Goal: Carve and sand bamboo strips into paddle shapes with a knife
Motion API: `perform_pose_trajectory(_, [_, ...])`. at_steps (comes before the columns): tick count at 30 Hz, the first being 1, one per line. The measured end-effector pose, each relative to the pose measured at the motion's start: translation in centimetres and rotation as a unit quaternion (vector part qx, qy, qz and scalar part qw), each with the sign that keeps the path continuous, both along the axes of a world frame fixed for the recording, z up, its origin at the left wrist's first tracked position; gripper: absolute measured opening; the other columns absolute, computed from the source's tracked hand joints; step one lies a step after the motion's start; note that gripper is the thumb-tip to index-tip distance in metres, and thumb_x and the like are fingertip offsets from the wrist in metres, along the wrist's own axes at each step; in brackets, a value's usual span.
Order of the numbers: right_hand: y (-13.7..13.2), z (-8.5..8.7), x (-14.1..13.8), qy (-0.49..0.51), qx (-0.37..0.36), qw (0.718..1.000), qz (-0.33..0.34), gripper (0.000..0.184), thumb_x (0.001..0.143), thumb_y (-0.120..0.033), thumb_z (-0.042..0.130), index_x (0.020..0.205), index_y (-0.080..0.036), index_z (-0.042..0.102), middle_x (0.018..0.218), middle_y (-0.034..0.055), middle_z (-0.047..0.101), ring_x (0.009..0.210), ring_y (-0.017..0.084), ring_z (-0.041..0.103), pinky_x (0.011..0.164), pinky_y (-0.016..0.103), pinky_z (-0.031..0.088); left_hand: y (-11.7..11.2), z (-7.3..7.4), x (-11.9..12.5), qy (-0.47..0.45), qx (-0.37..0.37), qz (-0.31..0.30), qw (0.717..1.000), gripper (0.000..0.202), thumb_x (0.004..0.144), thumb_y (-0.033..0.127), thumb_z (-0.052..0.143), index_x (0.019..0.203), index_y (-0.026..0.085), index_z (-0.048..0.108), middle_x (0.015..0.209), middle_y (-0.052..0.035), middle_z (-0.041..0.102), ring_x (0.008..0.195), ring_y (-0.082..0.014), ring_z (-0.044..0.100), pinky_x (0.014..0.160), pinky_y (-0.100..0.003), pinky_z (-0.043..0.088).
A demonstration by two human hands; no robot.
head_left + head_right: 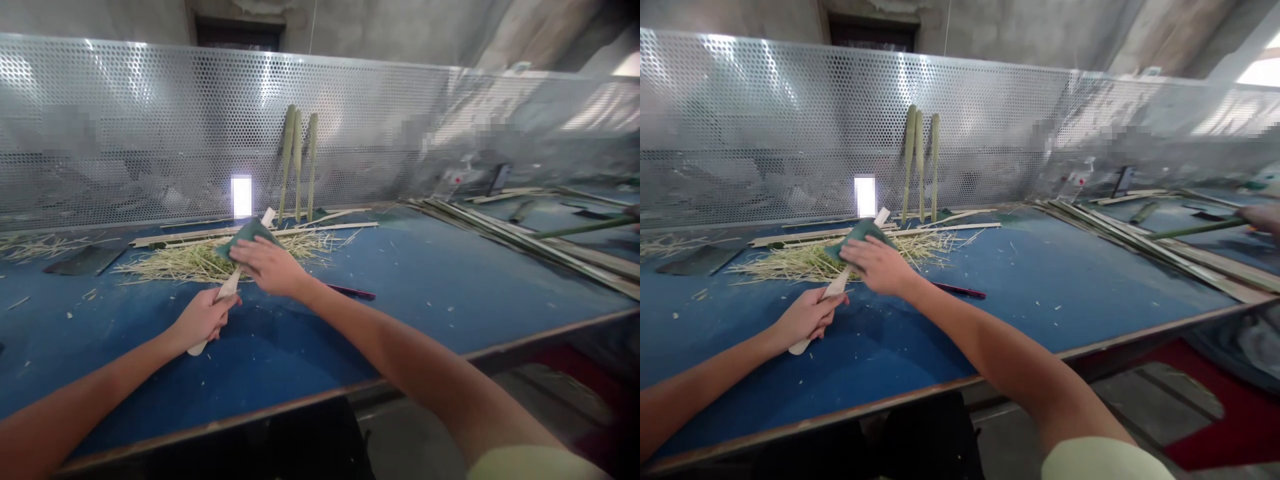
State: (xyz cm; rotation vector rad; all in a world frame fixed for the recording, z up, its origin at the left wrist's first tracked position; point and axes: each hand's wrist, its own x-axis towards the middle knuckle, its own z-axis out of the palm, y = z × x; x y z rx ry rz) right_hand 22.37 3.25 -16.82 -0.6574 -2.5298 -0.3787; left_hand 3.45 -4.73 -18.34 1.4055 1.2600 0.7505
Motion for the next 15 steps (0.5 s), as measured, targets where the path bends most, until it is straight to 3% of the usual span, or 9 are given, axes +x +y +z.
perform_pose_trajectory(2, [-0.2, 0.0, -0.1, 0.031, 0.007, 0.998, -0.053, 0.043, 0.103, -0.032, 0.037, 0.142, -0.021, 0.052, 0.146, 0.0027, 0.053, 0.143, 0.017, 0.036, 0.122, 0.043, 0.023, -0.1, -0.2, 0.2, 0.008, 0.005, 0.01, 1.0, 0.028, 0.086, 0.047, 0.052, 0.082, 0.019, 0.049, 0.043, 0.0123, 0.037, 0.027, -0.0061, 0.032, 0.036, -0.021, 0.034])
perform_pose_trajectory(6, [-0.7, 0.0, -0.5, -0.058, 0.021, 0.996, 0.069, 0.048, 0.1, -0.028, 0.041, 0.147, -0.022, 0.044, 0.151, -0.0012, 0.046, 0.146, 0.011, 0.028, 0.123, 0.035, 0.02, -0.2, -0.3, 0.0, 0.018, 0.047, 0.026, 0.998, 0.028, 0.081, 0.045, 0.055, 0.074, 0.021, 0.044, 0.046, 0.0109, 0.037, 0.031, -0.0071, 0.034, 0.037, -0.022, 0.031])
perform_pose_trajectory(7, [-0.6, 0.0, -0.5, -0.059, 0.025, 0.995, 0.073, 0.047, 0.101, -0.027, 0.04, 0.148, -0.022, 0.044, 0.152, -0.0019, 0.045, 0.147, 0.011, 0.026, 0.123, 0.034, 0.019, -0.1, -0.3, -0.1, 0.019, 0.06, 0.025, 0.998, 0.025, 0.079, 0.043, 0.058, 0.077, 0.021, 0.045, 0.048, 0.0106, 0.038, 0.033, -0.0072, 0.035, 0.038, -0.022, 0.03])
perform_pose_trajectory(11, [0.1, 0.0, -0.3, 0.01, 0.026, 0.999, -0.015, 0.047, 0.102, -0.029, 0.037, 0.146, -0.014, 0.045, 0.152, 0.0042, 0.044, 0.148, 0.017, 0.025, 0.124, 0.041, 0.017, 0.3, -0.4, -0.8, 0.025, 0.094, -0.002, 0.995, 0.024, 0.074, 0.032, 0.064, 0.091, 0.02, 0.052, 0.057, 0.0099, 0.043, 0.042, -0.0073, 0.037, 0.044, -0.022, 0.03])
perform_pose_trajectory(15, [0.4, -0.1, -0.3, -0.046, -0.005, 0.997, 0.058, 0.047, 0.102, -0.028, 0.038, 0.148, -0.018, 0.044, 0.153, 0.0026, 0.042, 0.145, 0.014, 0.031, 0.123, 0.037, 0.023, 0.8, -0.9, -0.9, 0.036, 0.104, -0.002, 0.994, 0.019, 0.076, 0.03, 0.061, 0.09, 0.021, 0.053, 0.057, 0.0093, 0.042, 0.043, -0.0085, 0.037, 0.045, -0.022, 0.031])
